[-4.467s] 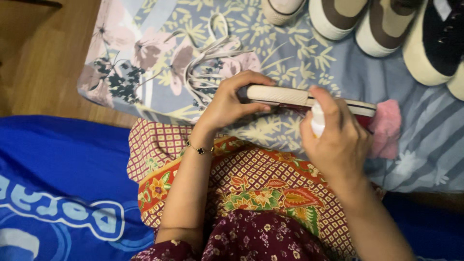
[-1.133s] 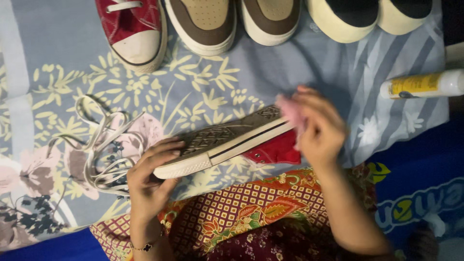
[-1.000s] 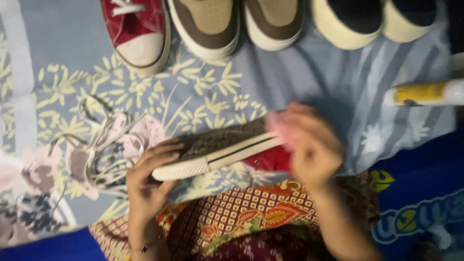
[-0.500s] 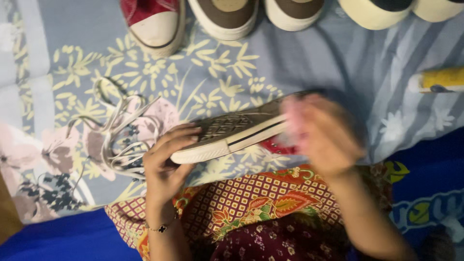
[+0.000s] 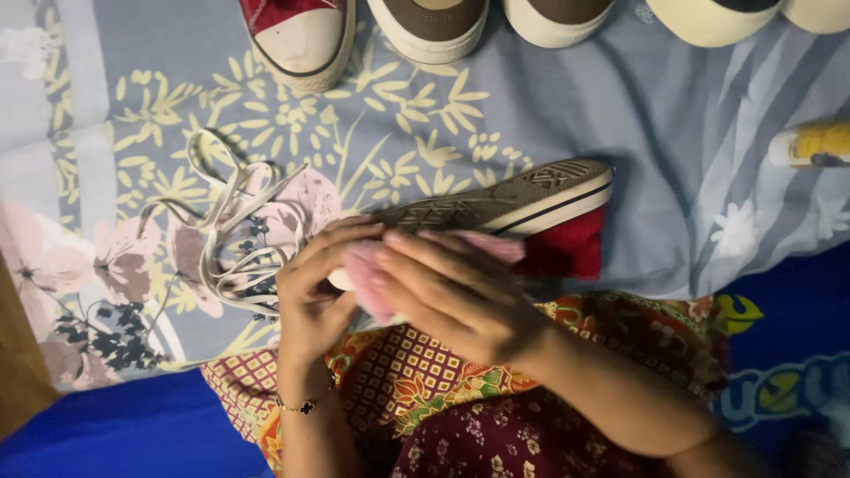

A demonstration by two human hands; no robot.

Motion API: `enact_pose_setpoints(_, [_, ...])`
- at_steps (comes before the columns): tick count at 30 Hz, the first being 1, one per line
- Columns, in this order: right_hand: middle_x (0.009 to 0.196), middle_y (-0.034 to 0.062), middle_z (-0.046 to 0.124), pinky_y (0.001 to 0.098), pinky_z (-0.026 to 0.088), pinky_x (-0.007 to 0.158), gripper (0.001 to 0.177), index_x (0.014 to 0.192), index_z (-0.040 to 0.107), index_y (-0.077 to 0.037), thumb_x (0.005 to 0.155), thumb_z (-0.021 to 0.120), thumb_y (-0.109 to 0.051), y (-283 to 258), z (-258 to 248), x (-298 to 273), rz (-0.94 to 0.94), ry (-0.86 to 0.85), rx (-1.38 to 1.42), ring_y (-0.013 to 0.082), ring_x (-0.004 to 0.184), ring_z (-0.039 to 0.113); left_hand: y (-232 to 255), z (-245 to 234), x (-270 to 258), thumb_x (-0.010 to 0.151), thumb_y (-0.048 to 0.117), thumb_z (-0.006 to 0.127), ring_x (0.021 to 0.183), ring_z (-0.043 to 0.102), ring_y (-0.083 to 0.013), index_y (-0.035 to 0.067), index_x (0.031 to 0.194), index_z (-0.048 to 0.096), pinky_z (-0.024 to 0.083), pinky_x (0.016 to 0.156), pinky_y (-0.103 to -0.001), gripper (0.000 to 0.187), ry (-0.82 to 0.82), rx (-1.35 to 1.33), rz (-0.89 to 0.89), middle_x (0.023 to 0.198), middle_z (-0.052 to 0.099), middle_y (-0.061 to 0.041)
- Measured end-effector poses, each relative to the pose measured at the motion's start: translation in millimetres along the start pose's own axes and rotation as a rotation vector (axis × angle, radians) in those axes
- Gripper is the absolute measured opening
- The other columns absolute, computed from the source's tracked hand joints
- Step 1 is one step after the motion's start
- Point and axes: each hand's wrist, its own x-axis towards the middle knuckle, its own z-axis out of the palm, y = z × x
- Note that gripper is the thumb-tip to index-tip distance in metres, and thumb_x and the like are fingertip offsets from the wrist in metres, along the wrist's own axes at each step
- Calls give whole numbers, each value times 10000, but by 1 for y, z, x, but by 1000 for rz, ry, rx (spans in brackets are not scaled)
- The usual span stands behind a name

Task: The person cleans a red high-top sneaker by spraying a cleaning solution and wiping the shoe with a pink cloth. They focus on the white rubber toe cap, side panels, and sole, repeatedly applying spray and wiping different areas.

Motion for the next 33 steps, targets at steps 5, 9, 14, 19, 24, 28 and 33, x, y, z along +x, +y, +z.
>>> enact_pose_setpoints(5, [1094, 127, 701, 497, 563, 1021, 238, 1101, 741, 66, 923, 775, -88, 64, -46, -32, 44, -61, -149, 304, 1111, 641, 5, 2, 7, 862, 102, 808, 1251, 699, -308, 39, 1166, 715, 543, 1096, -398, 323, -13, -39, -30, 1248, 732, -143])
enact_pose_setpoints(9, [1120, 206, 705, 507, 554, 1072, 187, 1107, 698, 124, 1018, 565, 27, 71, -76, -27, 297, 177, -308, 370, 1138, 691, 5, 0, 4, 848, 78, 817, 1250, 698, -307, 36, 1165, 715, 543, 1090, -397, 336, -9, -62, -44, 1258, 729, -148])
enact_pose_setpoints(14, [1065, 105, 797, 317, 622, 851, 205, 1113, 747, 82, 989, 631, -32, 32, -35, -1, 344, 291, 181, 139, 940, 759, 2, 1, 2, 849, 52, 825, 1256, 689, -298, 29, 1176, 713, 547, 1084, -381, 347, 13, -66, -42, 1267, 724, -153])
enact_pose_setpoints(19, [1140, 139, 745, 416, 584, 992, 166, 1124, 718, 17, 995, 763, -78, 5, 2, 7, 67, 177, -66, 267, 1134, 718, 2, 3, 0, 815, 21, 848, 1208, 682, -275, 16, 1198, 701, 536, 1059, -357, 410, 45, -90, -80, 1253, 717, -160])
enact_pose_setpoints(24, [1152, 181, 712, 400, 606, 959, 272, 1142, 662, 74, 981, 730, -135, 47, -39, -2, 138, 166, 181, 299, 1107, 730, 5, 3, 2, 816, 25, 853, 1246, 685, -278, 22, 1190, 703, 541, 1071, -362, 403, 26, -56, -62, 1282, 718, -161])
enact_pose_setpoints(28, [1248, 180, 713, 474, 566, 1107, 127, 1089, 694, 87, 1068, 571, 62, 69, -79, -26, 352, 194, -236, 344, 1209, 708, 8, 2, 3, 800, 37, 859, 1236, 684, -275, 22, 1187, 709, 540, 1062, -362, 415, 33, -71, -32, 1272, 720, -158])
enact_pose_setpoints(33, [1229, 195, 726, 413, 589, 1039, 215, 1139, 711, 88, 1044, 524, 135, 45, -74, -27, 426, 207, -147, 316, 1164, 733, 6, 1, 6, 814, 52, 866, 1234, 695, -275, 31, 1196, 721, 537, 1081, -371, 409, 39, -39, 14, 1271, 729, -150])
